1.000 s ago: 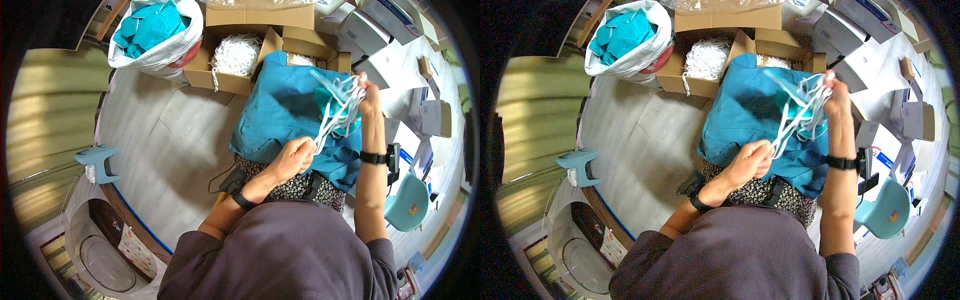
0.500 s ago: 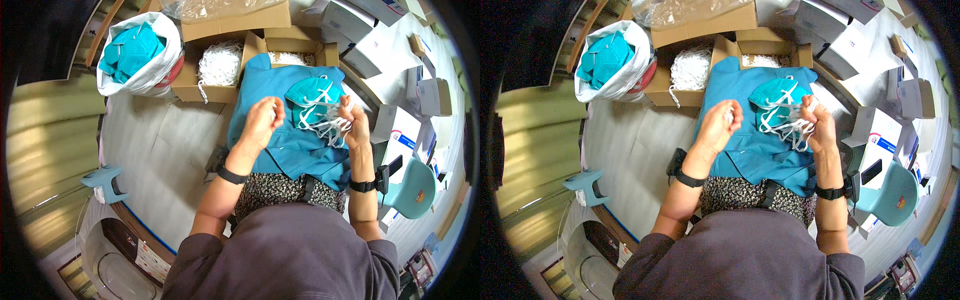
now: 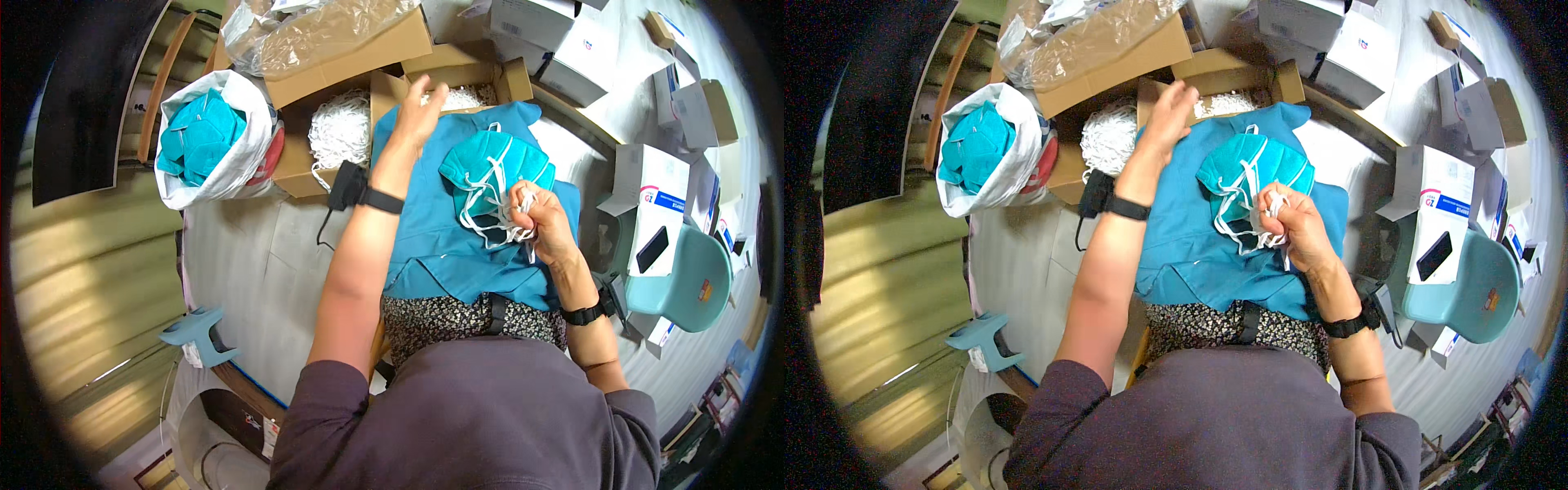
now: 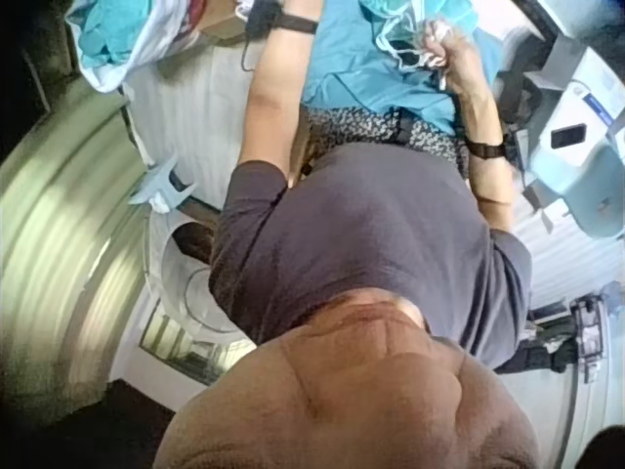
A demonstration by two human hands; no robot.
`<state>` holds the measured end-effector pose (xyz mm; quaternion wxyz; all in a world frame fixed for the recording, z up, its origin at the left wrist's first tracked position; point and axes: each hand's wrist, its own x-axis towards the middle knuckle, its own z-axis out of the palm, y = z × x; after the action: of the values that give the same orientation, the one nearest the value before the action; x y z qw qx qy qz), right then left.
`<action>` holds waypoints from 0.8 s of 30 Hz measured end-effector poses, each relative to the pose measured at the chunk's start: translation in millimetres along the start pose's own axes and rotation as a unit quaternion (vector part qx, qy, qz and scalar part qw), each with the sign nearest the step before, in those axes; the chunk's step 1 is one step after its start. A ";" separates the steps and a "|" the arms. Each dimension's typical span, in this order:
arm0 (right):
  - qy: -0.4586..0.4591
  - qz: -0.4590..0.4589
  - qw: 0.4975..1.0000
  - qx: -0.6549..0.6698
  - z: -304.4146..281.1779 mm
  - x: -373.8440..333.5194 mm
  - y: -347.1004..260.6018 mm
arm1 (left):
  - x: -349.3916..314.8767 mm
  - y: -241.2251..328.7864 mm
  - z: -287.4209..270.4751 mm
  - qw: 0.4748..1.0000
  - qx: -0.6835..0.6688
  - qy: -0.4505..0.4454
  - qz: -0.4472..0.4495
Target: Inspecting and organizing surgical masks from various boxes and bags.
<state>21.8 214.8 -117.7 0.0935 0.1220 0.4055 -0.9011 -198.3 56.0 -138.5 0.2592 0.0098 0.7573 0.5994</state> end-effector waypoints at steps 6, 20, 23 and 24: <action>-0.059 0.033 0.998 -0.019 -2.2 -19.7 -5.0 | -40.3 -72.5 2.9 0.985 0.104 -0.136 0.032; -0.281 0.023 0.945 -0.164 74.7 -54.4 -17.6 | -185.6 -29.3 -36.3 0.974 -0.167 0.133 0.073; -0.309 -0.021 0.879 -0.362 78.1 -48.0 -11.5 | -197.0 -33.3 -48.6 0.969 -0.105 0.218 0.055; -0.310 -0.059 0.840 -0.441 78.0 -46.1 -9.1 | -198.2 -36.5 -49.3 0.965 -0.090 0.243 0.049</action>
<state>52.1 165.1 -47.6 0.2049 -0.2419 0.7164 -0.6215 -36.0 -63.3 -89.2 0.0373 -0.1224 0.7393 0.6612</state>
